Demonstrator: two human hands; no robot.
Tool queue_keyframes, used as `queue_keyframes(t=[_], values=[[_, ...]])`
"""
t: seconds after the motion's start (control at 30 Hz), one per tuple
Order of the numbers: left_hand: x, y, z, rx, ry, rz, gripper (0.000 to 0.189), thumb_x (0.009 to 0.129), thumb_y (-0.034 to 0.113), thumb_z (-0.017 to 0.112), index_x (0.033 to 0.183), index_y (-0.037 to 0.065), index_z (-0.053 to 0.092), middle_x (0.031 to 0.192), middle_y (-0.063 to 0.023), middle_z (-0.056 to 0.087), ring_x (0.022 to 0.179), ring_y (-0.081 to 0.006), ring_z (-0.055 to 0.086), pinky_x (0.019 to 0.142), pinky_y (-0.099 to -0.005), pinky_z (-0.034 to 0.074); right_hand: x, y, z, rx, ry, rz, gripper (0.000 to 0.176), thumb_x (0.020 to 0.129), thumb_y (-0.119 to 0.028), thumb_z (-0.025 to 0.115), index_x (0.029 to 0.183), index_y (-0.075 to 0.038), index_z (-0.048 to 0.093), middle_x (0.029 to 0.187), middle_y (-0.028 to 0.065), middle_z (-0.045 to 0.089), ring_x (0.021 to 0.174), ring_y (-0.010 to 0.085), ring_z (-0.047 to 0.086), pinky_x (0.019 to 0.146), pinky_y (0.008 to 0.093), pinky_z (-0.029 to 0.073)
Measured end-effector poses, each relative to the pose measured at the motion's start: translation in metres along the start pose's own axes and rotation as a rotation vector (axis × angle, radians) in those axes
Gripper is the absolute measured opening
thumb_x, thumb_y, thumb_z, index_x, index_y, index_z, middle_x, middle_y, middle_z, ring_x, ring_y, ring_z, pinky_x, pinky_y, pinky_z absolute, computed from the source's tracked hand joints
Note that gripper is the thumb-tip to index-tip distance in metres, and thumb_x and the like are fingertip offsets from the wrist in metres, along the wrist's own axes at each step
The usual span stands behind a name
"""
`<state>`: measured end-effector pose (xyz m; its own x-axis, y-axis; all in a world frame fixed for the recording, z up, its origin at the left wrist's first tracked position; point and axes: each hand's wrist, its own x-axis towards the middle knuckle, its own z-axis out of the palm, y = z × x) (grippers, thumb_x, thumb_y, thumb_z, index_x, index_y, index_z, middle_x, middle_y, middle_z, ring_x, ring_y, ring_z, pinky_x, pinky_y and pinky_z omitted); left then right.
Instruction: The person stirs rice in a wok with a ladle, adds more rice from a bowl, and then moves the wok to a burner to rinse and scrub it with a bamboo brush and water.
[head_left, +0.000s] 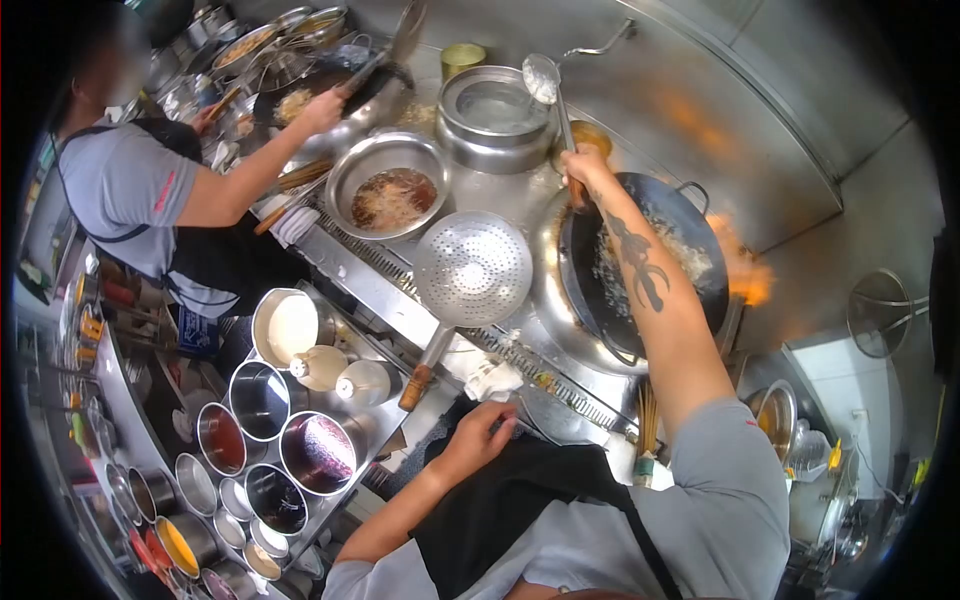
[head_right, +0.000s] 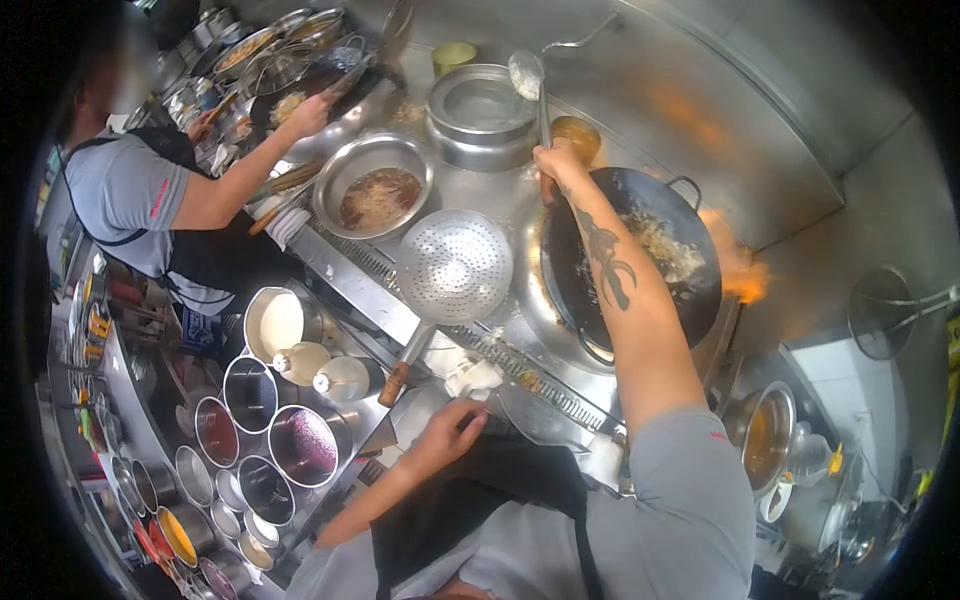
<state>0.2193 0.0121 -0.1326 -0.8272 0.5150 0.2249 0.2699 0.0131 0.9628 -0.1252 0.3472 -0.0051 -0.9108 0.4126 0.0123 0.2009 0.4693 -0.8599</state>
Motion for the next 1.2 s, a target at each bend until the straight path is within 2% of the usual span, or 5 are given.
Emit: queue_keyframes(t=[0.17,0.3,0.4,0.6,1.2], values=[[-0.042,-0.014,-0.025,-0.025,0.227,-0.206,0.018,0.092,0.007,0.065,0.108,-0.002,0.064,0.091,-0.0122,0.065,0.083,-0.0195,0.065,0.074,-0.0297,0.051,0.030,-0.014,0.051,0.017,-0.169,0.229,0.007,0.084,-0.007,0.056,0.078,-0.003,0.054,0.062,0.0049,0.056,0.050,0.0166,0.056,0.047,0.0318,0.045],[-0.063,-0.026,-0.032,0.010,0.267,-0.291,0.020,0.092,0.009,0.065,0.109,-0.002,0.064,0.091,-0.0124,0.066,0.083,-0.0185,0.065,0.075,-0.0290,0.051,0.046,0.000,0.039,1.466,-0.678,0.400,0.009,0.080,-0.003,0.059,0.073,-0.002,0.055,0.071,0.0059,0.056,0.062,0.0167,0.056,0.057,0.0316,0.043],[-0.084,-0.048,-0.033,0.005,0.154,-0.395,0.023,0.094,0.013,0.063,0.111,-0.002,0.064,0.093,-0.0128,0.067,0.083,-0.0182,0.065,0.075,-0.0289,0.051,0.031,-0.013,0.023,1.731,-0.686,0.429,0.008,0.077,0.001,0.059,0.082,0.002,0.054,0.075,0.0047,0.051,0.065,0.0167,0.057,0.058,0.0295,0.041],[-0.080,-0.022,-0.041,-0.172,-0.066,-0.525,0.033,0.097,0.023,0.060,0.120,-0.001,0.061,0.099,-0.0133,0.068,0.092,-0.0159,0.065,0.082,-0.0295,0.050,-0.061,-0.036,-0.048,1.765,-0.636,0.364,0.047,0.085,0.000,0.052,0.122,0.019,0.029,0.081,0.0062,0.050,0.061,0.0124,0.058,0.051,0.0270,0.042],[0.041,0.015,0.074,-0.367,-0.435,-0.291,0.029,0.100,0.021,0.057,0.118,0.000,0.063,0.102,-0.0071,0.068,0.095,-0.0136,0.064,0.083,-0.0273,0.051,-0.318,0.061,-0.218,1.114,-0.158,0.454,0.009,0.090,-0.013,0.051,0.097,-0.007,0.051,0.075,-0.0006,0.055,0.060,0.0086,0.051,0.050,0.0251,0.039]])
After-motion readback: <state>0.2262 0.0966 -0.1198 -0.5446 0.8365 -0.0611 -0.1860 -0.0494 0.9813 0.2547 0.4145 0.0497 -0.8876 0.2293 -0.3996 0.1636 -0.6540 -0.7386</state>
